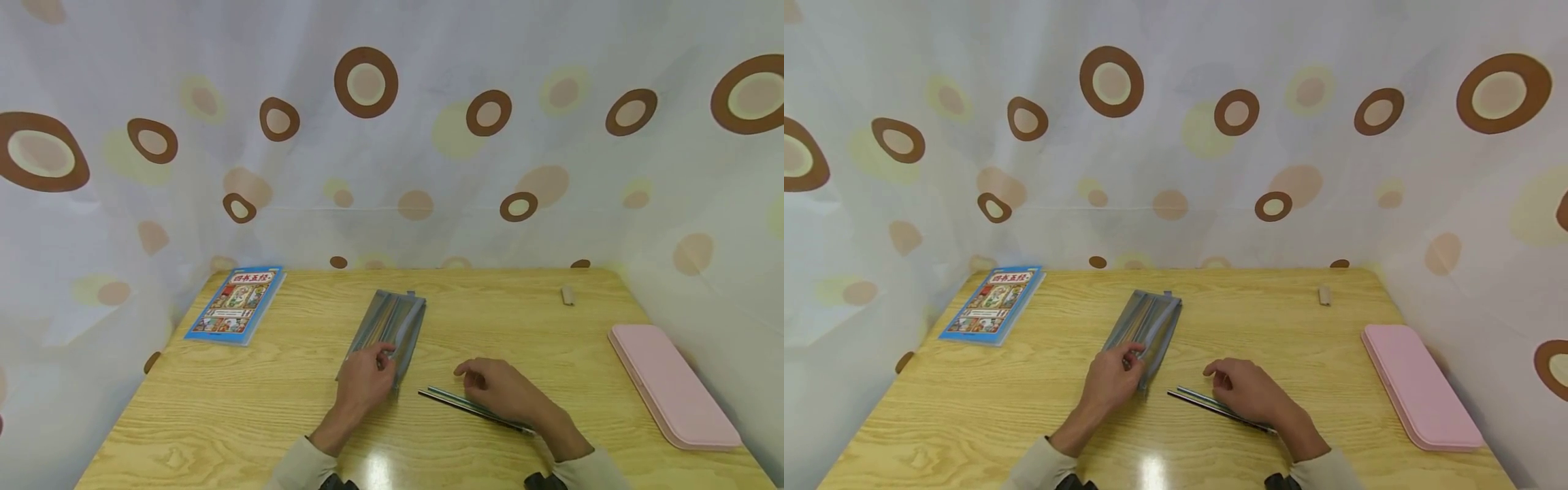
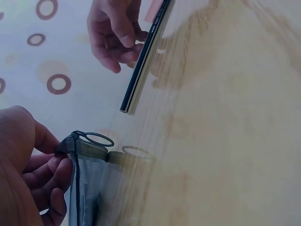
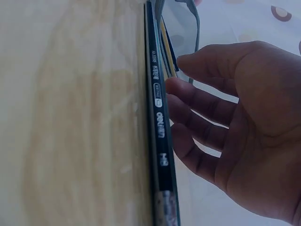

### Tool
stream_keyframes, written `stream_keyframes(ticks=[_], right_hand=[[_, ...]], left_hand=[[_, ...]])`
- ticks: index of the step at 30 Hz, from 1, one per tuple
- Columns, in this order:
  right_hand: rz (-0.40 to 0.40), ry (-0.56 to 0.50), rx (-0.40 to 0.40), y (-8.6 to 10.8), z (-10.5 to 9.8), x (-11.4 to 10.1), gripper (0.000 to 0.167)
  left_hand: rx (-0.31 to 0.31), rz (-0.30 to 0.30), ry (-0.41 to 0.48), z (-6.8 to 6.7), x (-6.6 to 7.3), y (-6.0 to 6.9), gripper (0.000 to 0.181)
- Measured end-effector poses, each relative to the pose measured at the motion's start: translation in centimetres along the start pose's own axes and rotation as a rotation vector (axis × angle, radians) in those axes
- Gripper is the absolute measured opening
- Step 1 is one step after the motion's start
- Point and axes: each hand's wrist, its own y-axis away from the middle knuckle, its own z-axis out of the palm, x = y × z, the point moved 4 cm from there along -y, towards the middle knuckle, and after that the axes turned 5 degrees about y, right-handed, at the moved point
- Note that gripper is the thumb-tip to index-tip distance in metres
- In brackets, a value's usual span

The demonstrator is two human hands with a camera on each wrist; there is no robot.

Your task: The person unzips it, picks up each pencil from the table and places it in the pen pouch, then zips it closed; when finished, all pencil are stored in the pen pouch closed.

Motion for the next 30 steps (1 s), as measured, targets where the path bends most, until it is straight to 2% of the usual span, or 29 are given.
stream_keyframes(ticks=[3,17,30], right_hand=[[-0.002,0.009,-0.007,0.4,0.3,0.2,0.025],[-0.008,0.174,0.039,1.1,0.4,-0.1,0.023],[0.033,0.283,0.062,1.7,0.4,0.0,0.024]], left_hand=[[0.001,-0.002,-0.003,0.0,0.0,0.0,0.021],[-0.013,0.004,0.005,0.0,0.0,0.1,0.022],[-0.012,0.007,-0.004,0.1,0.0,0.1,0.022]])
